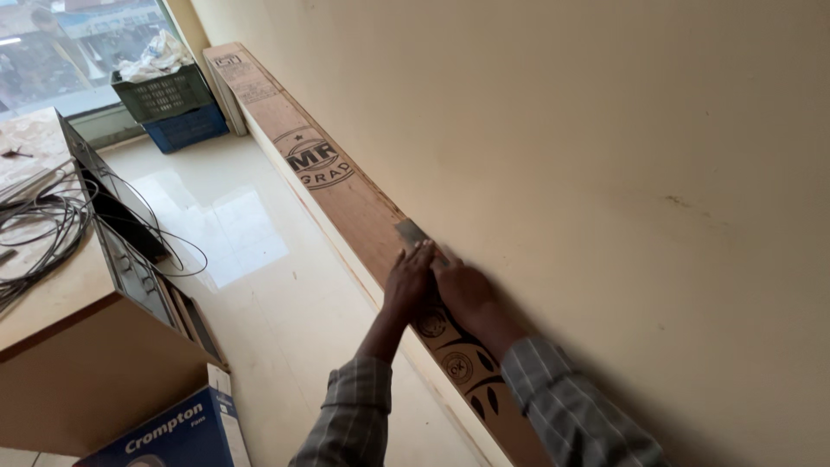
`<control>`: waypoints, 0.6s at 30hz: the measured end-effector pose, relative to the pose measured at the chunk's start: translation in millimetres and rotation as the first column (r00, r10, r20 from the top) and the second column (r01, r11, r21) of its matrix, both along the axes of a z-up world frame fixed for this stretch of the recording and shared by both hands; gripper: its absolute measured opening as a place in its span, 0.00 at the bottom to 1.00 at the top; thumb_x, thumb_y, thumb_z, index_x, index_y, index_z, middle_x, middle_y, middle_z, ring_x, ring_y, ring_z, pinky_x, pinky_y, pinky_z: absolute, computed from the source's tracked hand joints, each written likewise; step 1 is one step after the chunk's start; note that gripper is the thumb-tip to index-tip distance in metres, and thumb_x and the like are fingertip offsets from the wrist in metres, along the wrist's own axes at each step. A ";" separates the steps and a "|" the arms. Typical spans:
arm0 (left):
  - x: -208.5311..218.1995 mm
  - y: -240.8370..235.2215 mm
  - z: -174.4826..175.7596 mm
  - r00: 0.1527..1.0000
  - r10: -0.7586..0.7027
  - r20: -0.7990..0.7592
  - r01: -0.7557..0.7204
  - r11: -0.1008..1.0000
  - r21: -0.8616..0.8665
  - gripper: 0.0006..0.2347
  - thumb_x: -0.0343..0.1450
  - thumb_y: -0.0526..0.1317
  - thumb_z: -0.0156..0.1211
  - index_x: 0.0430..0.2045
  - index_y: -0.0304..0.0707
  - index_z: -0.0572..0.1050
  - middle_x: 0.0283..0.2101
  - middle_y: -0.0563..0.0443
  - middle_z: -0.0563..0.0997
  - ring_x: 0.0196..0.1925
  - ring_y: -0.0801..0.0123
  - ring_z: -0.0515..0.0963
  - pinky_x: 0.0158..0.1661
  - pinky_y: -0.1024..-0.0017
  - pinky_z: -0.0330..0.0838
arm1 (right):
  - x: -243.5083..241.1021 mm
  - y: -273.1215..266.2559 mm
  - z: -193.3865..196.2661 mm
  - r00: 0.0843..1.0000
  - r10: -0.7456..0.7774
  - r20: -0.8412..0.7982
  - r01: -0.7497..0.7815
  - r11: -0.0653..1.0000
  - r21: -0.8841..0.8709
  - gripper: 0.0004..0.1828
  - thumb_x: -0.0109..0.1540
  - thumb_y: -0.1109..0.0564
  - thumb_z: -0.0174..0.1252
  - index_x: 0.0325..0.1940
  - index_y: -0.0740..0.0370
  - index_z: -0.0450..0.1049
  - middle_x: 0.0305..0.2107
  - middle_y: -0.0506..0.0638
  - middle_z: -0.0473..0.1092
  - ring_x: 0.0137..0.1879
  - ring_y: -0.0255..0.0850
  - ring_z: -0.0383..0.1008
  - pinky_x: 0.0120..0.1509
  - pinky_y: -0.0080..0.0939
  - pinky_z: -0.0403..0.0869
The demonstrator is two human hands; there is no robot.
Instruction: The person uses a scraper tool to remove a protective paper covering from a wooden board attached to a wall. They repeatedly scrape along the length of the board to peel off the paper.
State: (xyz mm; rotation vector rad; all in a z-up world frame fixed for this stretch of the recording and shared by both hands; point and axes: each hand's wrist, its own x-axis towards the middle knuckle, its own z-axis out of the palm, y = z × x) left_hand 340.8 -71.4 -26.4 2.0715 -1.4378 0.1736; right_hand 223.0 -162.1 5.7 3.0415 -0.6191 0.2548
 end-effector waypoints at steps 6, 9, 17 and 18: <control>3.8 6.8 8.1 0.997 -0.013 -0.080 0.015 0.999 0.035 0.24 0.71 0.34 0.50 0.66 0.35 0.64 0.70 0.42 0.67 0.75 0.56 0.62 0.74 0.53 0.45 | 1.2 3.7 5.5 0.997 -0.064 -0.047 0.068 0.995 0.078 0.22 0.70 0.54 0.45 0.68 0.58 0.66 0.49 0.68 0.73 0.45 0.59 0.81 0.47 0.57 0.81; -13.5 10.4 -8.3 0.997 -0.070 -0.024 0.070 0.998 -0.005 0.22 0.73 0.34 0.50 0.65 0.36 0.65 0.71 0.41 0.67 0.75 0.54 0.61 0.74 0.53 0.46 | -19.0 10.8 7.9 0.994 -0.079 -0.077 0.084 0.995 0.059 0.26 0.67 0.54 0.46 0.70 0.58 0.63 0.47 0.71 0.72 0.44 0.59 0.80 0.45 0.56 0.81; 56.1 -2.9 21.1 0.994 0.029 -0.101 -0.023 0.998 0.061 0.32 0.68 0.43 0.61 0.67 0.31 0.56 0.70 0.40 0.62 0.75 0.55 0.57 0.71 0.53 0.44 | 71.1 -5.8 16.8 0.999 -0.028 -0.023 0.029 0.997 0.074 0.17 0.70 0.56 0.47 0.63 0.59 0.70 0.44 0.66 0.76 0.47 0.57 0.81 0.49 0.55 0.81; 63.2 -1.6 26.0 0.995 0.028 -0.100 -0.026 0.999 0.030 0.30 0.70 0.40 0.58 0.68 0.33 0.57 0.71 0.41 0.64 0.75 0.56 0.58 0.72 0.53 0.44 | 78.7 -6.3 21.9 0.999 -0.038 -0.013 0.038 0.996 0.080 0.17 0.70 0.56 0.48 0.62 0.58 0.71 0.44 0.66 0.76 0.46 0.56 0.81 0.48 0.55 0.81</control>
